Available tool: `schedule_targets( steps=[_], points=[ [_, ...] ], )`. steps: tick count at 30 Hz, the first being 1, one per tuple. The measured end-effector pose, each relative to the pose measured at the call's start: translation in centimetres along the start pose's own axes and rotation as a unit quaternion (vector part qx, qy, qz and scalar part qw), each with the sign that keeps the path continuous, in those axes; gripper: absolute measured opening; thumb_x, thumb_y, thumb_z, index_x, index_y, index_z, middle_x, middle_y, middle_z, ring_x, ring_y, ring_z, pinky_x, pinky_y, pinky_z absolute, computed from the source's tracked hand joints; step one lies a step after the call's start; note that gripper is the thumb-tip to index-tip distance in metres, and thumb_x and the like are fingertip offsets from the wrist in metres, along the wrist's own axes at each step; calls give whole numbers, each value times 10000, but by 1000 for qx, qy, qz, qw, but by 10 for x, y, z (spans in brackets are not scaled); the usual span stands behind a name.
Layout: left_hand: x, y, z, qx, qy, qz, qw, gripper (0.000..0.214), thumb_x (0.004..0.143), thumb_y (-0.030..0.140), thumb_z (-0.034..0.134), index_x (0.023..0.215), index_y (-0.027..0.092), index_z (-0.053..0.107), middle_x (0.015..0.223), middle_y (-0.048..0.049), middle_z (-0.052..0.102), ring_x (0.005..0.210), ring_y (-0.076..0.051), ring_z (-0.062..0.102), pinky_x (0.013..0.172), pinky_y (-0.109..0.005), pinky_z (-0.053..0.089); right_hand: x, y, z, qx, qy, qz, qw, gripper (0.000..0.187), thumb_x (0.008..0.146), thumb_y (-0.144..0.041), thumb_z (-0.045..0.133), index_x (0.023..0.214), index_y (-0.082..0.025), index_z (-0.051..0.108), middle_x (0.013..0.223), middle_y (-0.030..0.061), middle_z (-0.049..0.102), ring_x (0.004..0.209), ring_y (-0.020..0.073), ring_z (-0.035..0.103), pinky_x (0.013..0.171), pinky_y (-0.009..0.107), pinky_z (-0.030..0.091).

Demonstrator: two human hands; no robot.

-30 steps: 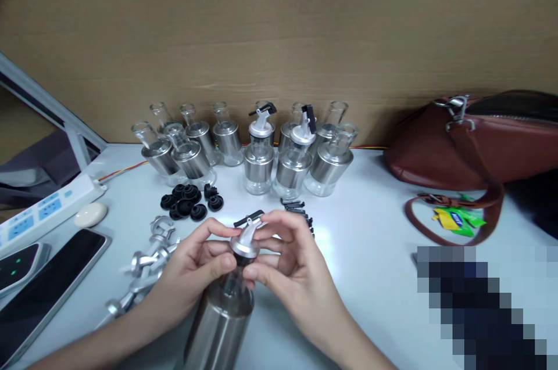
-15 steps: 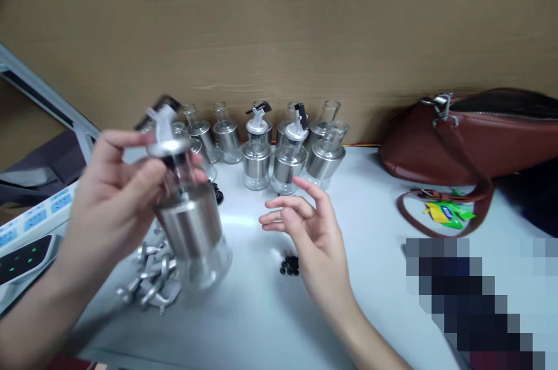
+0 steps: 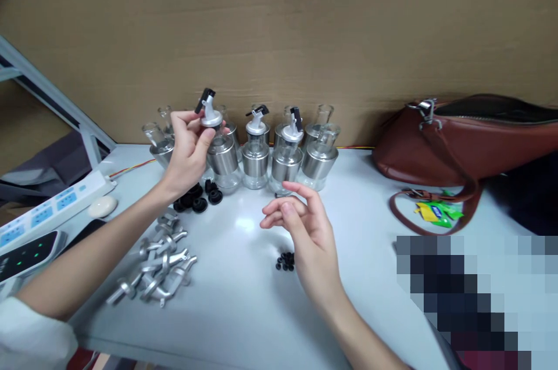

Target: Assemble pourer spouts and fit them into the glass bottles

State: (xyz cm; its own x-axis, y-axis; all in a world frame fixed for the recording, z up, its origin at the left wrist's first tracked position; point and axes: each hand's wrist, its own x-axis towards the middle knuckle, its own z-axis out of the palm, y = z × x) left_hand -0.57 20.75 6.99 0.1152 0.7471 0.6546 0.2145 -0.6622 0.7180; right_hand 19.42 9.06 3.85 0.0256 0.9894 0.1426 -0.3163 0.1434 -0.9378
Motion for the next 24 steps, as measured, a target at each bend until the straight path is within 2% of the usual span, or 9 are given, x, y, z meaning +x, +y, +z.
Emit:
schedule_targets(
  steps=[5,11,14,17,19,20,22,24],
  points=[
    [-3,-17,-4,34,-27,-16,999,228,946,294,469,1012,258,253,1101,-79,581,1047,-193,636,974,-429,462,-1,1,1,-1,-15,-6,1000,231,913,-426,630,1080,-272,593,787,-42,707,679,108,663,705,251,526],
    [0,-24,-14,47,-51,-51,996,240,897,267,509,999,234,295,1090,-103,596,1069,-211,609,1005,-466,433,0,3,1,-16,-15,-9,1000,211,917,-423,623,1064,-273,603,771,-47,700,671,111,657,705,258,513],
    [-2,-16,-26,49,-70,-71,994,267,865,239,539,1059,220,357,1150,-116,593,1124,-237,603,1020,-473,438,1,4,0,-25,-7,-10,1000,210,912,-420,629,1054,-266,606,766,-37,699,664,124,655,695,277,515],
    [-13,5,-43,81,-93,-95,988,368,864,226,550,1200,227,399,1317,-126,532,1294,-262,501,1056,-453,430,1,2,-1,-33,2,-7,999,206,912,-409,630,1059,-265,612,763,-31,697,665,129,651,700,285,518],
    [-27,23,-56,136,-111,-101,979,343,899,255,547,1221,225,433,1310,-120,540,1245,-260,534,999,-426,476,0,1,-1,-37,2,-6,999,197,910,-409,632,1047,-267,621,755,-32,697,663,128,647,698,281,520],
    [-35,31,-63,174,-138,-107,969,272,929,268,518,1194,225,474,1249,-103,574,1166,-248,578,954,-408,497,0,1,-1,-39,1,-6,999,190,906,-409,636,1033,-267,627,747,-32,697,659,128,644,694,280,522],
    [-52,45,-77,260,-240,-117,928,173,964,291,484,1112,235,554,1145,-68,614,1029,-229,612,885,-378,506,-1,1,0,-43,-1,-3,999,168,901,-403,645,998,-266,639,726,-34,693,649,130,638,682,279,526],
    [-69,52,-90,298,-333,-128,885,179,983,272,443,1088,256,587,1123,-45,610,1043,-220,600,894,-349,488,-1,1,0,-46,-4,2,999,147,903,-389,645,978,-263,649,712,-34,688,650,129,635,680,275,528]
  ],
)
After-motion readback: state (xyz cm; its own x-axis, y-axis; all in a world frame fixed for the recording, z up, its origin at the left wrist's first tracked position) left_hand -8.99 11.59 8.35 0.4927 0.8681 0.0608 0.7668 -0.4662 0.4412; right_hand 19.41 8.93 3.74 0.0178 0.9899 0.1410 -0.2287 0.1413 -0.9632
